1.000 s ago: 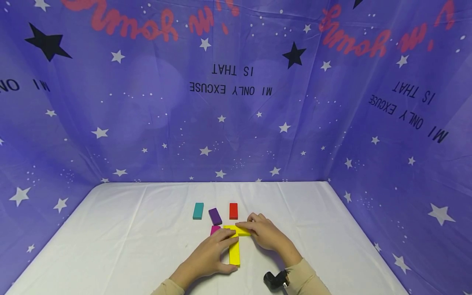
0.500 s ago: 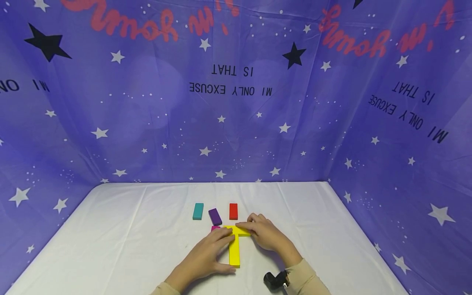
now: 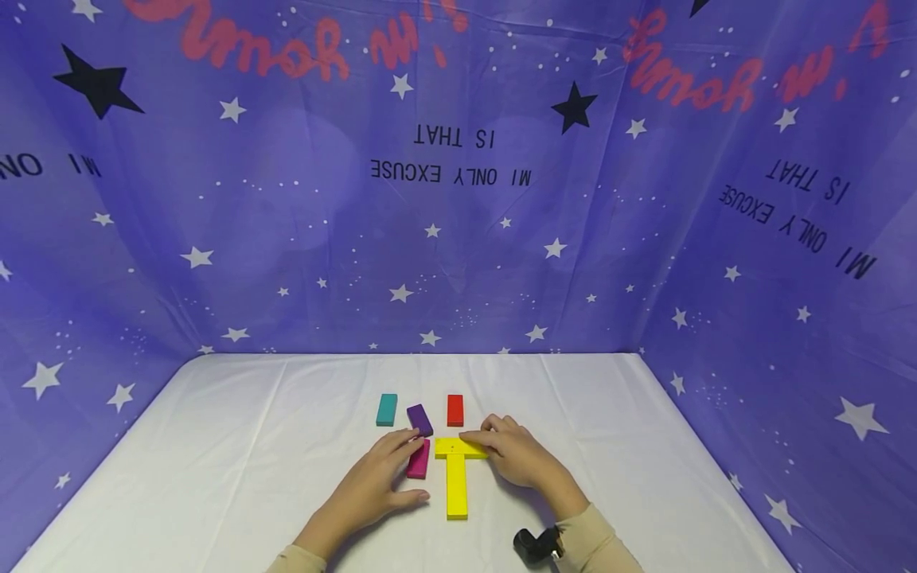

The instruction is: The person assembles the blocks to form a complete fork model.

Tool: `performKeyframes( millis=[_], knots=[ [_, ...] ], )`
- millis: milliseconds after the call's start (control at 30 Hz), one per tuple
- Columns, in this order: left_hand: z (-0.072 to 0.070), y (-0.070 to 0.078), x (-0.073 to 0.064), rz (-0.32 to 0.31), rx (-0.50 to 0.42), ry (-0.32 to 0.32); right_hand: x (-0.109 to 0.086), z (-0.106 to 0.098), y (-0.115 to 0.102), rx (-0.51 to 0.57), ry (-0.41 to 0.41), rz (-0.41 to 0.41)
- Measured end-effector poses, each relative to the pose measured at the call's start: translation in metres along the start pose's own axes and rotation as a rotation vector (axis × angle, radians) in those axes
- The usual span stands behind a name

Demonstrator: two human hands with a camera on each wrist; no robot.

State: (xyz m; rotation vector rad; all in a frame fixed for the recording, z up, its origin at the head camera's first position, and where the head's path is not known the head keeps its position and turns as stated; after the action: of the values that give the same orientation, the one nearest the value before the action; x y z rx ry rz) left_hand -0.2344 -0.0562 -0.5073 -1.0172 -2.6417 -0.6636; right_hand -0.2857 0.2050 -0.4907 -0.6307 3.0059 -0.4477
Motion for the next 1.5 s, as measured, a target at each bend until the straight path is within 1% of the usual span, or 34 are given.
performKeyframes(
  millis=[133, 233, 500, 700, 867, 1100, 1333, 1500],
  knots=[
    [-0.001, -0.005, -0.002, 0.013, 0.016, 0.024, 0.000, 0.001, 0.000, 0.018, -0.014, 0.019],
    [-0.002, -0.007, -0.003, 0.024, 0.017, 0.041, -0.001, 0.002, -0.001, 0.024, -0.004, 0.013],
    [-0.001, -0.013, -0.002, -0.030, -0.020, 0.027, -0.002, 0.002, -0.008, 0.029, 0.029, -0.014],
    [0.000, -0.015, 0.000, -0.016, -0.007, 0.036, -0.002, 0.003, -0.012, 0.031, 0.017, -0.025],
    [0.001, -0.016, 0.000, -0.005, 0.002, 0.035, -0.002, 0.006, -0.013, 0.022, 0.025, -0.038],
    [0.002, -0.017, 0.001, -0.020, -0.006, 0.013, -0.002, 0.008, -0.011, 0.020, 0.021, -0.029],
    [0.001, -0.017, 0.001, -0.024, -0.024, 0.014, -0.001, 0.009, -0.011, 0.017, 0.002, -0.018],
    [0.001, -0.017, 0.000, -0.028, -0.029, 0.022, -0.001, 0.009, -0.012, 0.021, 0.003, -0.012]
  ],
)
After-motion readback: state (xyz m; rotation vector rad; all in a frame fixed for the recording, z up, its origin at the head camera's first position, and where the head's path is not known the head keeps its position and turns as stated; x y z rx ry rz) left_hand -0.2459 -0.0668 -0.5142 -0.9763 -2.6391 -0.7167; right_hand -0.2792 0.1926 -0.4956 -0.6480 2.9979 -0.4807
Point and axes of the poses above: each hand's wrist, its own x-axis towards the middle knuckle, its own z-axis out of the palm, y = z × x, the point moved 2 cm from there along x, towards the middle knuckle, and after that the axes turned 11 degrees about z, right-handed, at the moved point
